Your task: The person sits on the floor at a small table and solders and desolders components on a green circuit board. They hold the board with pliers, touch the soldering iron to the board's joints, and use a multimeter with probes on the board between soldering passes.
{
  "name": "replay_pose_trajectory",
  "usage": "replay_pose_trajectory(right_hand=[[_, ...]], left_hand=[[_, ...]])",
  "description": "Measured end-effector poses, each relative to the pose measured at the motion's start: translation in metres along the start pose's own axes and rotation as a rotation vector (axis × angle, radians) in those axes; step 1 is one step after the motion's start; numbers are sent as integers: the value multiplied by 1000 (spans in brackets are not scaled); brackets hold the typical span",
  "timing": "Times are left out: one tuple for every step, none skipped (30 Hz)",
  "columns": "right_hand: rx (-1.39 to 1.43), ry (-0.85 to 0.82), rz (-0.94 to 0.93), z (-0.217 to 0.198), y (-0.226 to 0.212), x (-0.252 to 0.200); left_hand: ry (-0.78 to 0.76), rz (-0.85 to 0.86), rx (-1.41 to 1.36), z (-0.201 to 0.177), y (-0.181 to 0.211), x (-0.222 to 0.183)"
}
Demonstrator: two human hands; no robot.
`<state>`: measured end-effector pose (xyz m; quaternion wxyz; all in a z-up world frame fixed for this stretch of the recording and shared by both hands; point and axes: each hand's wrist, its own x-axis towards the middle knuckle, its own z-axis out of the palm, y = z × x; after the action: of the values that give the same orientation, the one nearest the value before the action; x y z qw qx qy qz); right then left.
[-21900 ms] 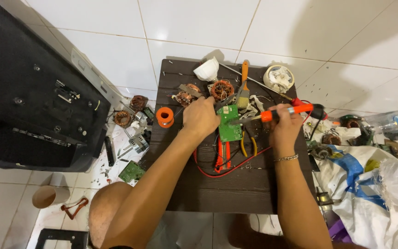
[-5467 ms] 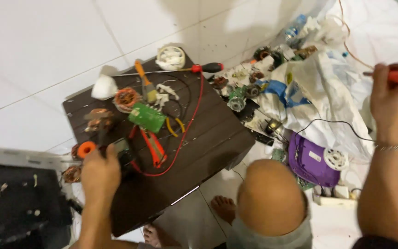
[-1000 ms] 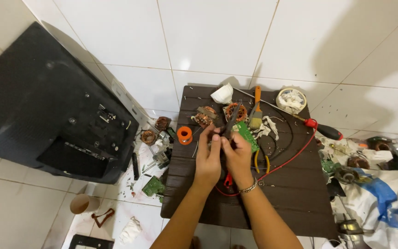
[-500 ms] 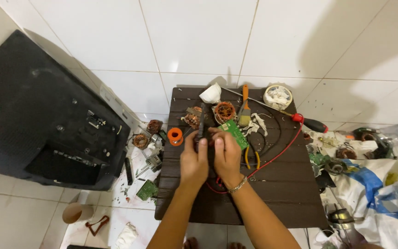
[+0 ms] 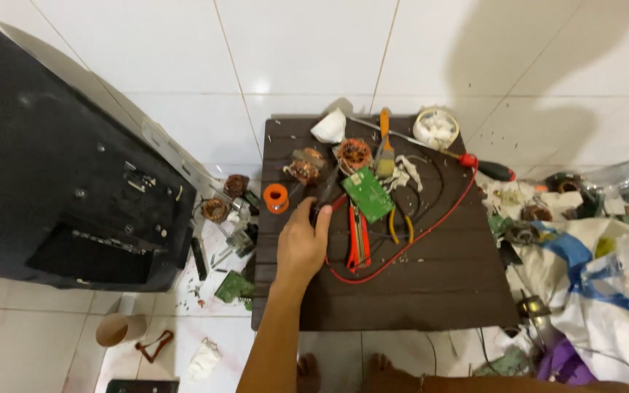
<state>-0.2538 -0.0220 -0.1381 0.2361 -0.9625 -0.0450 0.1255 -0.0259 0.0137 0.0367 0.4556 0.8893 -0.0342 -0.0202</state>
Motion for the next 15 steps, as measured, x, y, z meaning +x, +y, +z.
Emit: replay_pose_trajectory(right_hand=[[-56, -125, 66, 37, 65, 14], [-106, -248, 136, 82, 128, -7], [-156, -373, 204, 100, 172, -16], [-209, -500, 265, 114, 210, -20], [-262, -627, 324, 128, 242, -17], [-248, -665, 334, 139, 272, -28], [-155, -660, 388, 151, 304, -40], [-62, -644, 449, 162, 337, -50], [-49, -671, 466, 181, 336, -41], [77, -623, 544, 200, 337, -26], [202, -571, 623, 219, 338, -11], [206, -584, 630, 197, 317, -19], [142, -605, 525, 174, 296, -27], [76, -619, 413, 150, 278, -27], [78, -626, 413, 120, 257, -27]], left_hand=[[35, 32, -10, 1, -2, 2], [65, 67, -16, 3, -6, 2], [47, 59, -13, 2, -8, 0], [56, 75, -23, 0, -8, 0], [65, 91, -33, -1, -9, 0], [38, 61, -29, 1, -13, 2], [71, 98, -15, 5, -19, 4], [101, 146, -3, 10, -22, 10], [73, 126, -2, 10, -18, 6], [90, 138, 19, 7, -14, 5], [107, 150, 40, 4, -8, 4], [96, 139, 42, 10, -12, 4], [111, 147, 71, 15, -16, 3], [134, 158, 100, 19, -19, 5], [130, 152, 102, 21, -21, 5]])
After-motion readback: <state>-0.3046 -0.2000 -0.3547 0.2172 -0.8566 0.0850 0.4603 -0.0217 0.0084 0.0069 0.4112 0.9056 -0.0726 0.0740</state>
